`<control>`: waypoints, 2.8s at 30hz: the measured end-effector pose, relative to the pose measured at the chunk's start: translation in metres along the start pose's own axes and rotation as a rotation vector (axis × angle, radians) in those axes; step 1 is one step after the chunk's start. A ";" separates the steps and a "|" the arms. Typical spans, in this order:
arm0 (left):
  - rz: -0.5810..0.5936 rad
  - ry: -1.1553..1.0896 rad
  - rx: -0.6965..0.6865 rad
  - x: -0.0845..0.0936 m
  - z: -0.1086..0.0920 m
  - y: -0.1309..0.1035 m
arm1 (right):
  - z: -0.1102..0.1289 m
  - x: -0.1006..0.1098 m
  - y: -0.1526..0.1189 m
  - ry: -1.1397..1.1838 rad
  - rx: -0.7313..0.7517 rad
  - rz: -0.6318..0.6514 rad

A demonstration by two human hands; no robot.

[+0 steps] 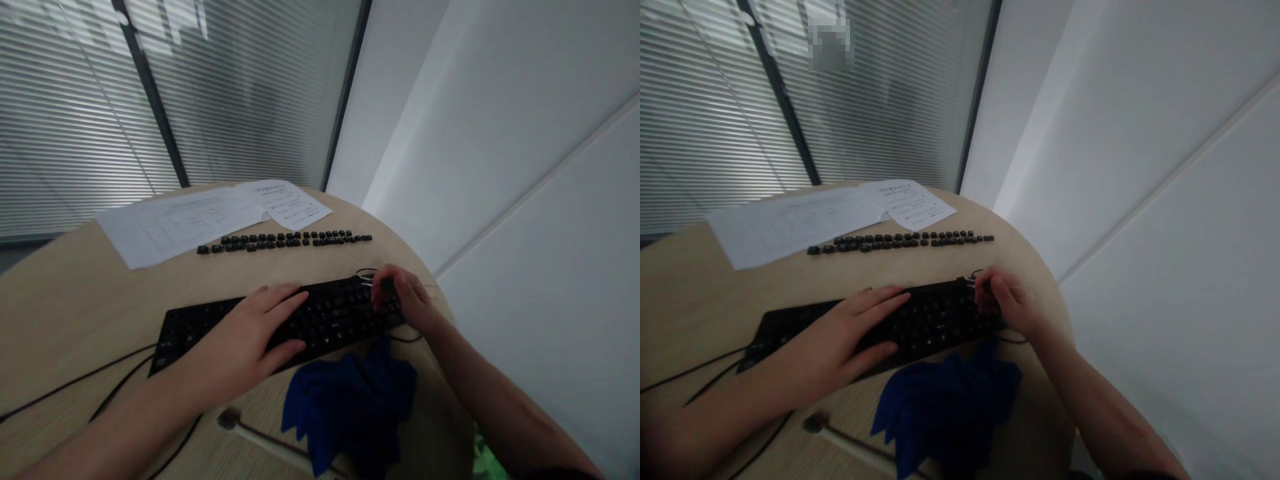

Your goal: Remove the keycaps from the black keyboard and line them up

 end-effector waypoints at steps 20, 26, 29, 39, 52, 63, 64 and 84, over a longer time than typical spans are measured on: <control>0.005 -0.887 0.466 0.001 0.022 -0.014 | 0.032 -0.116 -0.027 -0.028 0.343 0.370; 0.005 -0.870 0.464 0.001 0.025 -0.012 | 0.027 -0.119 -0.027 -0.134 0.393 0.383; 0.007 -0.858 0.468 0.001 0.025 -0.011 | 0.024 -0.120 -0.027 -0.182 0.383 0.385; -0.047 -0.972 0.495 -0.002 0.017 -0.013 | 0.026 -0.117 -0.038 -0.039 0.368 0.312; -0.163 -0.926 0.479 0.000 0.018 -0.015 | 0.030 -0.116 -0.041 -0.120 0.451 0.291; -0.274 -0.846 0.498 0.016 0.030 -0.018 | 0.048 -0.105 -0.050 -0.268 0.632 0.192; -0.271 -0.865 0.490 0.016 0.028 -0.018 | 0.049 -0.101 -0.050 -0.309 0.646 0.142; 0.073 -0.980 0.360 -0.003 -0.016 -0.006 | 0.053 -0.113 -0.047 -0.773 0.770 -0.119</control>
Point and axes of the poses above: each hand's wrist, its own y-axis towards the middle knuckle, its own x-axis out of the back of the hand, z = x × y, the point moved 6 cm from there along y, towards the middle knuckle, and after that the axes turned 10 degrees about -x, right-handed, at the moved point
